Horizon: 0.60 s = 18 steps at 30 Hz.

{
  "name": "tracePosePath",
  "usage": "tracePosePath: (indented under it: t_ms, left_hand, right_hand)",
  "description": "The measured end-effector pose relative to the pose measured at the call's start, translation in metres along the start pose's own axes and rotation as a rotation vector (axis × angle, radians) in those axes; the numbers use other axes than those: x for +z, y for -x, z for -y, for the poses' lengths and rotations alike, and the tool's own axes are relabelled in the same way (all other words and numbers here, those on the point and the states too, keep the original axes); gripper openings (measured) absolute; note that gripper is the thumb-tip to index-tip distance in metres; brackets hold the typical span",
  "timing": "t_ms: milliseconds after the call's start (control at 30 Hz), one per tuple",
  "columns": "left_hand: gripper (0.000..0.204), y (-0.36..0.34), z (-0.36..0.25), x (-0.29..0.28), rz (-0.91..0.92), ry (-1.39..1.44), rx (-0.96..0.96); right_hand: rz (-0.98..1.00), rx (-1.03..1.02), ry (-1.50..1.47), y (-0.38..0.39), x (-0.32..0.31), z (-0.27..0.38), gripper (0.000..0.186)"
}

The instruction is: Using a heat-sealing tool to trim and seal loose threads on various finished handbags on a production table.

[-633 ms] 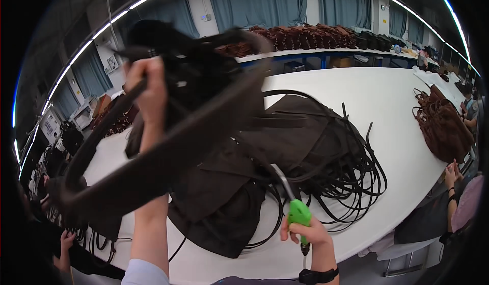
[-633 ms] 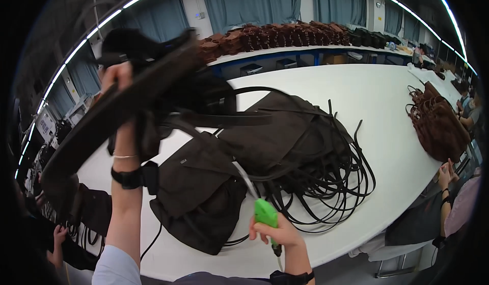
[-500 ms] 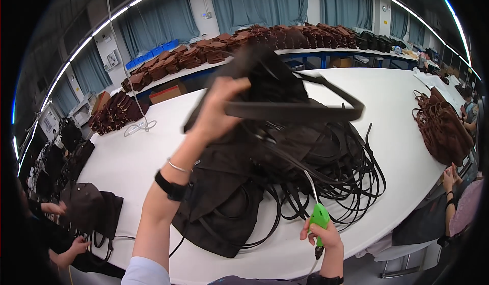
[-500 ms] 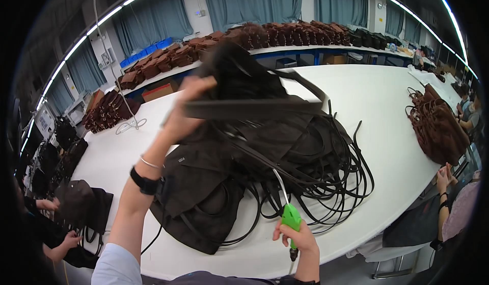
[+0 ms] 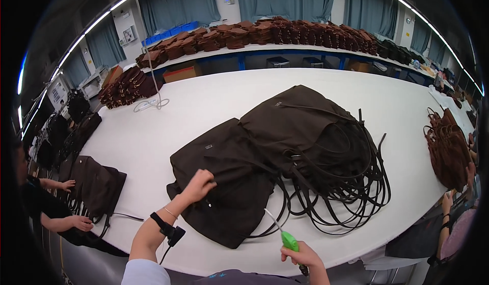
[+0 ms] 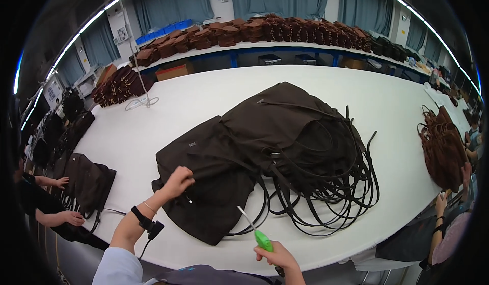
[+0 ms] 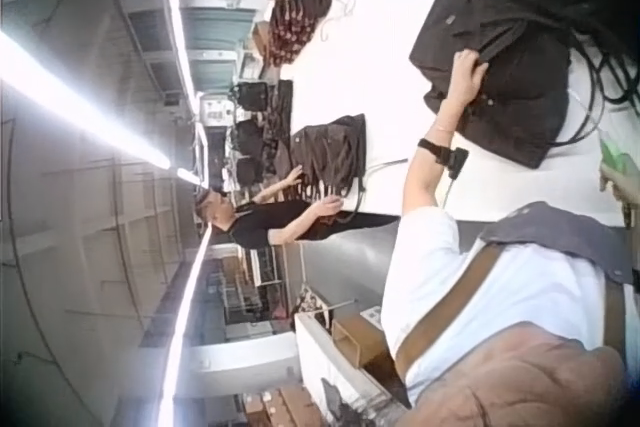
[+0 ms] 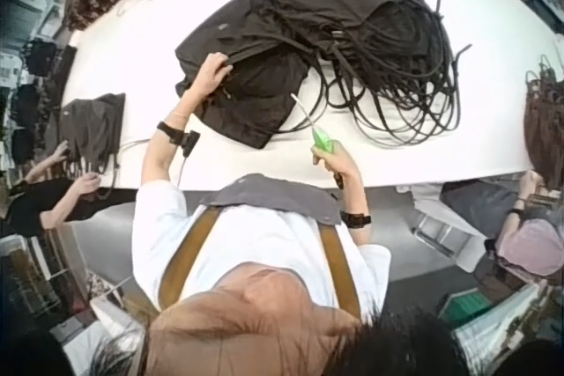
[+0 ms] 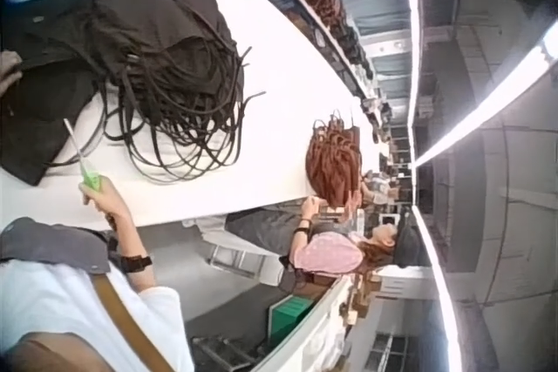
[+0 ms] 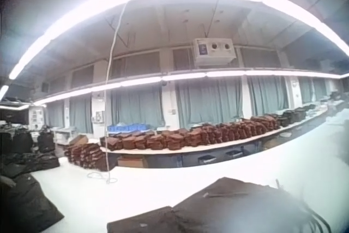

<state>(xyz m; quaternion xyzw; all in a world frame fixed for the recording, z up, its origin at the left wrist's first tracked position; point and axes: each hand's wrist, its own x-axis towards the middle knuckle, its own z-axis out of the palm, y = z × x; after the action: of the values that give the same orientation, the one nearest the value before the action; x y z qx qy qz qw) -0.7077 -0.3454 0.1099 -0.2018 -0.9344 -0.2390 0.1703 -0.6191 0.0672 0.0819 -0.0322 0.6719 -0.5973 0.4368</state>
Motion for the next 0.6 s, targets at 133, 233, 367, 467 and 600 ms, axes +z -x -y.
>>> tracePosePath:
  t_ms: [133, 233, 367, 467, 600]
  left_hand:
    - [0.013, -0.002, -0.008, -0.053, -0.371, 0.141, -0.421]
    - [0.012, 0.002, -0.028, -0.074, -0.443, 0.151, -0.389]
    - [0.011, 0.012, -0.036, -0.083, -0.43, 0.059, -0.256]
    - [0.014, 0.012, -0.036, -0.076, -0.388, -0.068, -0.169]
    - [0.017, 0.01, -0.016, -0.031, -0.112, -0.39, -0.021]
  right_hand:
    - [0.02, -0.091, 0.289, -0.017, 0.04, 0.052, 0.041]
    - [-0.024, -0.114, 0.477, -0.026, 0.051, 0.081, 0.048]
    - [0.056, -0.022, 0.687, -0.033, 0.06, 0.094, 0.054]
    - [-0.088, -0.085, 0.761, -0.049, 0.055, 0.076, 0.054]
    - [-0.203, -0.126, 0.814, -0.058, 0.056, 0.063, 0.055]
